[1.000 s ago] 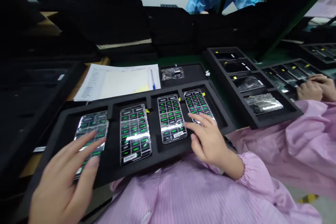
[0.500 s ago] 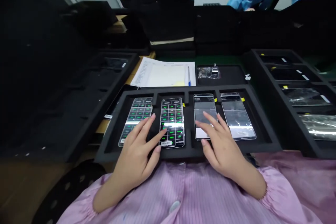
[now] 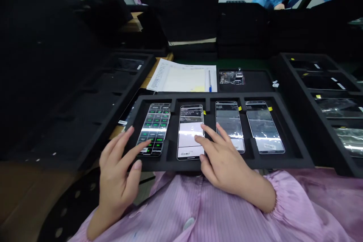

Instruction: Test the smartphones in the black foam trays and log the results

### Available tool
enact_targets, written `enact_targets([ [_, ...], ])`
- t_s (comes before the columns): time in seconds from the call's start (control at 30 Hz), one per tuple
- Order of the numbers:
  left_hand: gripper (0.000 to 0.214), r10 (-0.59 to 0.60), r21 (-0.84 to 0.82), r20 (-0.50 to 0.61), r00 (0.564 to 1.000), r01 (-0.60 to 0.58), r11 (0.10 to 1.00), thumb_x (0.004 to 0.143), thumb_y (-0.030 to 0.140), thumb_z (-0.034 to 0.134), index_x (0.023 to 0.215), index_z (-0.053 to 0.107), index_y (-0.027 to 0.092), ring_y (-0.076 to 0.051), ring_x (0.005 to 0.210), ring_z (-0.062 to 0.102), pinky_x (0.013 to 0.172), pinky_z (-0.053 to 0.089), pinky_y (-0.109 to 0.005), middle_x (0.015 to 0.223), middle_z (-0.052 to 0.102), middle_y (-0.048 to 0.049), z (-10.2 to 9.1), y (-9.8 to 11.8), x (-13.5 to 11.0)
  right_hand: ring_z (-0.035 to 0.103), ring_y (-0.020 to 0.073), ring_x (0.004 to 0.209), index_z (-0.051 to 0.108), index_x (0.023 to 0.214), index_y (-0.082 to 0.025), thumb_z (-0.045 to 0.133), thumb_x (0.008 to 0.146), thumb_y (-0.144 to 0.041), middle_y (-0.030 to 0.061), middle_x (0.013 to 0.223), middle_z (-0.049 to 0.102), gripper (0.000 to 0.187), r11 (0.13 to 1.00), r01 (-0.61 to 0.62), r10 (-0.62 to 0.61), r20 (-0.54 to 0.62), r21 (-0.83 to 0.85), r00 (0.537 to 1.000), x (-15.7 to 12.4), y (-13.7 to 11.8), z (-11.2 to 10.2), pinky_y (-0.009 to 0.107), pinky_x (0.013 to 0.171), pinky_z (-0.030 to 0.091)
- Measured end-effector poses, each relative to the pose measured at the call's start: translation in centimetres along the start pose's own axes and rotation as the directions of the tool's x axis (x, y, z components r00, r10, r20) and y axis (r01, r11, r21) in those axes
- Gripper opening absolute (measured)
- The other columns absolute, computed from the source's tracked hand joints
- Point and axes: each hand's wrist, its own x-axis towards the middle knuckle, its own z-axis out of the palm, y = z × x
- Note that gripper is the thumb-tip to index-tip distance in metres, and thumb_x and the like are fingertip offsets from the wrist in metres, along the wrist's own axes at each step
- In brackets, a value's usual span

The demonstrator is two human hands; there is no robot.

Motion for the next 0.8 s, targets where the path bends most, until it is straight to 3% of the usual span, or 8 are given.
enact_targets([
  [0.27,0.033,-0.067,0.025,-0.034,0.997,0.068,0.997,0.091,0.018,0.044,0.117,0.065,0.014,-0.036,0.139,0.039,0.112,0.033,-0.054,0.15,0.045,-0.0172,-1.0,-1.8,-1.0,0.048,0.0294,0.136,0.05,0.128,-0.015,0.041,0.091,-0.011,0.0125,0.122,0.069,0.039,0.998,0.026,-0.022,-0.089,0.049,0.996,1.3,-1.0,1.1,0.065,0.117,0.029],
  [0.43,0.033,-0.074,0.004,-0.025,0.997,0.074,0.997,0.092,0.018,0.044,0.117,0.065,0.014,-0.035,0.14,0.038,0.113,0.032,-0.054,0.15,0.045,-0.0175,-0.8,-2.5,-1.4,0.048,0.0292,0.137,0.052,0.124,-0.015,0.041,0.089,-0.012,0.0124,0.119,0.07,0.037,0.993,0.031,-0.03,-0.011,0.113,0.999,1.9,-1.5,1.7,0.064,0.117,0.029],
  [0.63,0.034,-0.067,-0.008,0.002,0.998,0.067,0.998,0.092,0.018,0.043,0.117,0.065,0.014,-0.034,0.141,0.036,0.113,0.033,-0.053,0.151,0.043,-0.0176,-0.8,-2.7,-1.6,0.044,0.0304,0.14,0.049,0.131,-0.015,0.04,0.092,-0.014,0.013,0.127,0.067,0.04,0.994,0.079,-0.085,0.085,0.073,0.993,1.8,-1.8,1.8,0.067,0.119,0.02],
  [0.8,0.039,-0.07,0.019,0.018,0.997,0.07,0.997,0.092,0.02,0.042,0.122,0.064,0.012,-0.034,0.142,0.033,0.113,0.032,-0.054,0.153,0.04,-0.0199,-0.6,-2.6,-1.6,0.039,0.0286,0.143,0.047,0.135,-0.017,0.04,0.095,-0.017,0.0124,0.133,0.063,0.041,0.995,0.065,-0.067,0.021,0.071,0.998,1.2,-1.4,2.1,0.065,0.121,0.017],
])
